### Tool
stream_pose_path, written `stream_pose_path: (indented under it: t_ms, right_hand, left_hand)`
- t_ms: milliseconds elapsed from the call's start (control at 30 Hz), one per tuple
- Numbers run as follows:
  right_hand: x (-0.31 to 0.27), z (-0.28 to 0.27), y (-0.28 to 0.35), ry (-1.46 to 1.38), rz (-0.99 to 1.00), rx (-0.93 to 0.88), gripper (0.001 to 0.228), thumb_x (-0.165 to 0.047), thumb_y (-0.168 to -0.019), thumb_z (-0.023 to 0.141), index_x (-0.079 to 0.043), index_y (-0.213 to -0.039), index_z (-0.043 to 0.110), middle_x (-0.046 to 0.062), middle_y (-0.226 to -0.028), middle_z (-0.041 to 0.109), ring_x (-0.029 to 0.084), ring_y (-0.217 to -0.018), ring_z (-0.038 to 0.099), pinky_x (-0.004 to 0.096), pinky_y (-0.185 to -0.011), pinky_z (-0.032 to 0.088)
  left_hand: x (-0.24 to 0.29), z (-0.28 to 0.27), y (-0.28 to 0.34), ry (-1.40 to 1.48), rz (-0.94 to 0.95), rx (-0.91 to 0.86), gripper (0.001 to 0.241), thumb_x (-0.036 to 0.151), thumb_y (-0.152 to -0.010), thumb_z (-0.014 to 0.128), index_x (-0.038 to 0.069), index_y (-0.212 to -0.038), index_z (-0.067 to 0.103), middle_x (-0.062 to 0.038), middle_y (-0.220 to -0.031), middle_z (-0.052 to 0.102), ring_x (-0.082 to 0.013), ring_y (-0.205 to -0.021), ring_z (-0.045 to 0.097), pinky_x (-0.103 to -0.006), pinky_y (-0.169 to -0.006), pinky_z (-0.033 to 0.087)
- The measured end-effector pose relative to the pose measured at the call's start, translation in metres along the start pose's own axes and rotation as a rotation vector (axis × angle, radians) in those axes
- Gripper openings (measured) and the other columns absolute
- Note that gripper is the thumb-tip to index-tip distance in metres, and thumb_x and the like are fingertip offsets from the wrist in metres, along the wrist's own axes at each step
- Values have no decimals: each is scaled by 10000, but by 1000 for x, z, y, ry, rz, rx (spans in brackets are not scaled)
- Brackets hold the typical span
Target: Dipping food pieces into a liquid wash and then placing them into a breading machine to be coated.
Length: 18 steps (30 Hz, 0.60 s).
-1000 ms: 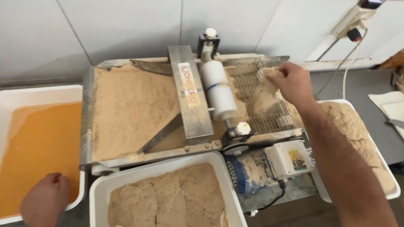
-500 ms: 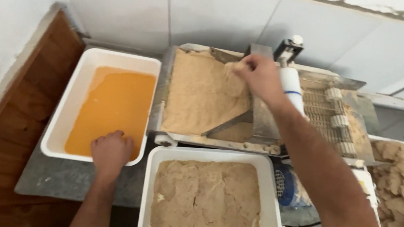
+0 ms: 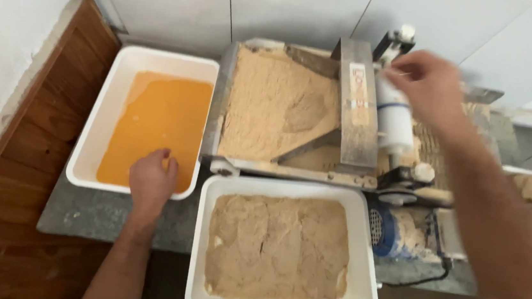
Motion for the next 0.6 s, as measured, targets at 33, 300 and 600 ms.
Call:
stream_pose_path:
  t_ms: [33,300,600]
  right_hand:
    - [12,-20,7,81,149,17,269,-294,-1002,819,-105,-1177,740,92,-1029,738,198,-906,690,327,-796,560]
    - [213,-111,87,511,305,31,419,-441,-1113,740,-50,-1255,786,176,-1102,761,318,-1012,689,485,-878,508]
    - [245,-55,132,447,289,-164,567,-409,-986,656,92,-1251,653,320,-1216,659,465,-1083,611,555,-904,462]
  left_hand:
    - [9,-16,3,141,154,216,296,268,-988,612,102,-1185,756,-101,-1066,777,-343,-1004,725,-463,-968,498]
    - [159,-71,112,483,752,180,255,186,-943,658,93,-1162,748,-88,-1110,767,-314,-991,708,-435,-914,540]
    - [290,33,180,296,1134,-259,239,224,-890,580,96,-1063,685,-86,-1052,675,-331,-1004,619,-469,-897,485]
Point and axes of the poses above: each hand's wrist, its own y-axis away from the middle knuckle, its own z-axis out of the palm, x = y × z, the point moved 6 cm from there along -y, towards the middle knuckle
